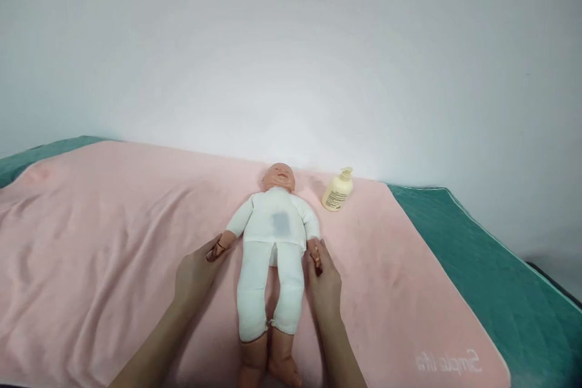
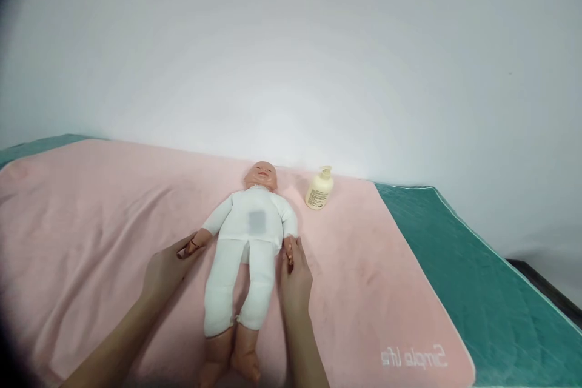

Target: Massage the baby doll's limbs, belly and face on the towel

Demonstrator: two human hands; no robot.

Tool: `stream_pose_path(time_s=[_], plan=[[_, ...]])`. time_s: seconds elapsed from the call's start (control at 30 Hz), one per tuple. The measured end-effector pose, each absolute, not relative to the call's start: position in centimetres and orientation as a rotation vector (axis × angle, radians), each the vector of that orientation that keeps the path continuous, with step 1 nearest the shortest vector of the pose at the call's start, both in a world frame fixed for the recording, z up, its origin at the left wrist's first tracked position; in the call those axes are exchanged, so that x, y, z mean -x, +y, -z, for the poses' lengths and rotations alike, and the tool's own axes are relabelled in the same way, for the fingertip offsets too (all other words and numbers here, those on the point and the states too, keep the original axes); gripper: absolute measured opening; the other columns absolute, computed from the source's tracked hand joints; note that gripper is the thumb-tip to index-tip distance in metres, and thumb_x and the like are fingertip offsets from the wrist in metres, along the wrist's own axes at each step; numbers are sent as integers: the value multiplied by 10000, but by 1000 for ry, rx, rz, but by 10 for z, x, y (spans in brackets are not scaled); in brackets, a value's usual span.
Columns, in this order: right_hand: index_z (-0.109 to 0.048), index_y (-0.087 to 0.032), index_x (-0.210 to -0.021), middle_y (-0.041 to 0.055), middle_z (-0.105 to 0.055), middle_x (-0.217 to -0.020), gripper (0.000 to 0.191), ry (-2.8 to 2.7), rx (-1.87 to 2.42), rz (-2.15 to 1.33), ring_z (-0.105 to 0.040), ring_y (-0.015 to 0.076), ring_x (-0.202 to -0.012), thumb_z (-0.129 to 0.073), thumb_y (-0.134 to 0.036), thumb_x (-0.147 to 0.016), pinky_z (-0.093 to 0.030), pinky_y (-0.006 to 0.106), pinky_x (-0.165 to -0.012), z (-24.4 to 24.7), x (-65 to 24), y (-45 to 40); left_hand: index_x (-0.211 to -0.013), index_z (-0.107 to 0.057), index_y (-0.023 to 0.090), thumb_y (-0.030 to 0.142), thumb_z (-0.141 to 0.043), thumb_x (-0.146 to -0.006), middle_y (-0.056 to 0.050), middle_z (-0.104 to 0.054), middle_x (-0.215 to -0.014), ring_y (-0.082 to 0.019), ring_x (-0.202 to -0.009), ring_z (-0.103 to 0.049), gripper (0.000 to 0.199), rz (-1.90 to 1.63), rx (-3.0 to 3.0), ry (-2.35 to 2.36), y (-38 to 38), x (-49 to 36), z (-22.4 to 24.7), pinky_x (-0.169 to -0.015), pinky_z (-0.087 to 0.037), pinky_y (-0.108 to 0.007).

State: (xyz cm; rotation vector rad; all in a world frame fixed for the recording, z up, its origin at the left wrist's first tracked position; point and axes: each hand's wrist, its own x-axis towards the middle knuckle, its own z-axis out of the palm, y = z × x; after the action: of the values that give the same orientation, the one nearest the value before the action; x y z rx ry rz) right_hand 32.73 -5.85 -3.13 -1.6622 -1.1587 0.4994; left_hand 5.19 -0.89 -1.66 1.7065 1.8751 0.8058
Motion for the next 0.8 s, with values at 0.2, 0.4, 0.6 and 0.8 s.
stream_pose_path(time_s=[0.2, 0.4, 0.6, 0.8], plan=[[-608, -247, -1272, 64, -543, -1383, 469, -1039, 1582, -496, -539, 277, -1248, -549, -399, -832, -449, 450, -1047, 29, -330, -47, -1292, -614, 240, 540, -552, -806, -2, -680, -586, -218, -495, -608, 575, -984, -1485, 1855, -9, -54, 14, -514, -451, -285], [-591, -196, -1267, 99, -610, -1287, 470, -983, 1443, -374, -563, 245, -1194, -498, -432, -872, -448, 399, -1028, 2, -327, -4, -1269, -614, 263, 469, -663, -733, -66, -697, -1165, -91, -404, -493, 576, -1392, -1357, 1689, 18, -71, -15, -432, -449, -253], [-559, -180, -1237, 113, -635, -1220, 454, -1044, 1295, -276, -582, 223, -1156, -427, -464, -908, -433, 386, -1013, -15, -339, 56, -1219, -601, 190, 452, -641, -757, -90, -714, -1082, -63, -386, -454, 532, -1632, -1314, 1529, 84, -81, -37, -387, -398, -216], [-549, -176, -1177, 122, -625, -1184, 428, -1095, 1170, -415, -659, 208, -993, -422, -484, -908, -503, 390, -909, -13, -351, 113, -993, -699, 129, 516, -600, -764, -90, -712, -872, -180, -654, -619, 461, -1611, -1253, 1474, 154, -83, -24, -466, -424, -221]])
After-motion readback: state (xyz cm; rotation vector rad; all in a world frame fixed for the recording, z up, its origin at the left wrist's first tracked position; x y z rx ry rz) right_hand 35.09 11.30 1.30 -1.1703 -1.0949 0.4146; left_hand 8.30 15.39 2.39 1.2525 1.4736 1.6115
